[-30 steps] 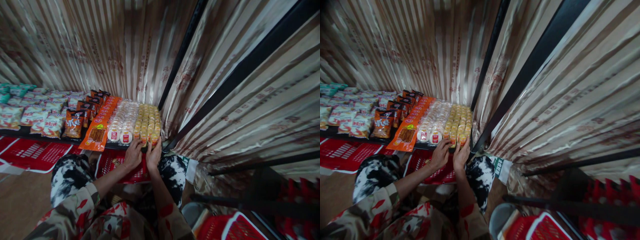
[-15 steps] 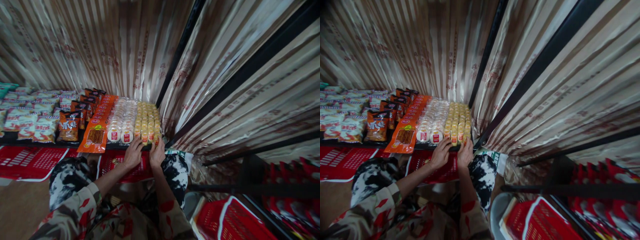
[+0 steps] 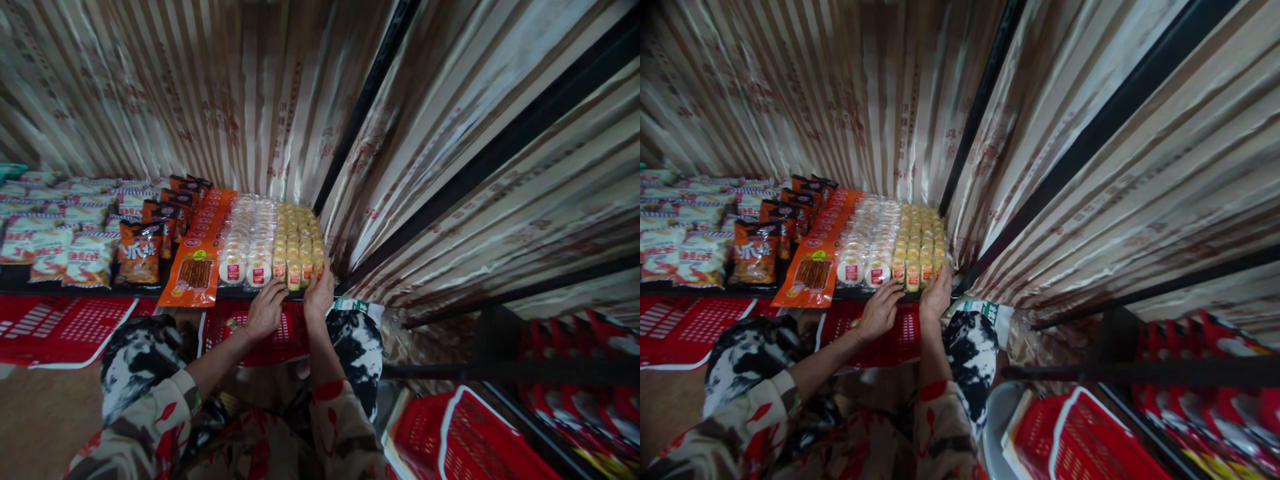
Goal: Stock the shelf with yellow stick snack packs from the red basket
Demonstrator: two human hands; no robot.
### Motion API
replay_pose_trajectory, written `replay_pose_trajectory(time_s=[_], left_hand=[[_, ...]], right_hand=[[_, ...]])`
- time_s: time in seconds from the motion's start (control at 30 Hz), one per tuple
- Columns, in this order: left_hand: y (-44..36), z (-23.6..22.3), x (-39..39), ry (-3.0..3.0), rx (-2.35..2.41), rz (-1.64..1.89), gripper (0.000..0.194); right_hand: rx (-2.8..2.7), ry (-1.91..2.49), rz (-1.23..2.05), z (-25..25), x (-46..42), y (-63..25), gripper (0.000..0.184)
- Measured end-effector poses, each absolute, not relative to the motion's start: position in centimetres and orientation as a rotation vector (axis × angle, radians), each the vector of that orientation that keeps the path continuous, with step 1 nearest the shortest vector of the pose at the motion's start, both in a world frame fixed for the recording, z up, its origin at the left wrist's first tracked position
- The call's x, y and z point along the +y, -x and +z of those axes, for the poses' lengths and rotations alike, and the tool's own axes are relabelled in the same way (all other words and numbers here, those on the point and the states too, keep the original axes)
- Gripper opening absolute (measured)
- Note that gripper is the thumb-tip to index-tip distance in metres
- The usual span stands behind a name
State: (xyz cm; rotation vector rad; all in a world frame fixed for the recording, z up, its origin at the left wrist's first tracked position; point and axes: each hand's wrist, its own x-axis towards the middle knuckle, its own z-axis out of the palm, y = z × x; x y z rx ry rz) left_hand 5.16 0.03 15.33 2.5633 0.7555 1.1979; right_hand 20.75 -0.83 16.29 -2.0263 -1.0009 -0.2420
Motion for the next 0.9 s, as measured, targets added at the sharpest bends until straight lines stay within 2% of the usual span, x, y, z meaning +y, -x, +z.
replay_pose_trajectory(time_s=[0.43,0.9], left_hand=[[-5.6,15.2,0.4,-2.571,0.731,1.191,0.032],[-7.6,15.1,0.4,-2.684,0.720,1.149,0.040]], right_hand=[[-0.963,1.942,-0.196,14.5,-0.6,-21.4,0.047],[-1.033,1.837,-0.114,14.1,-0.7,-22.5,0.053]])
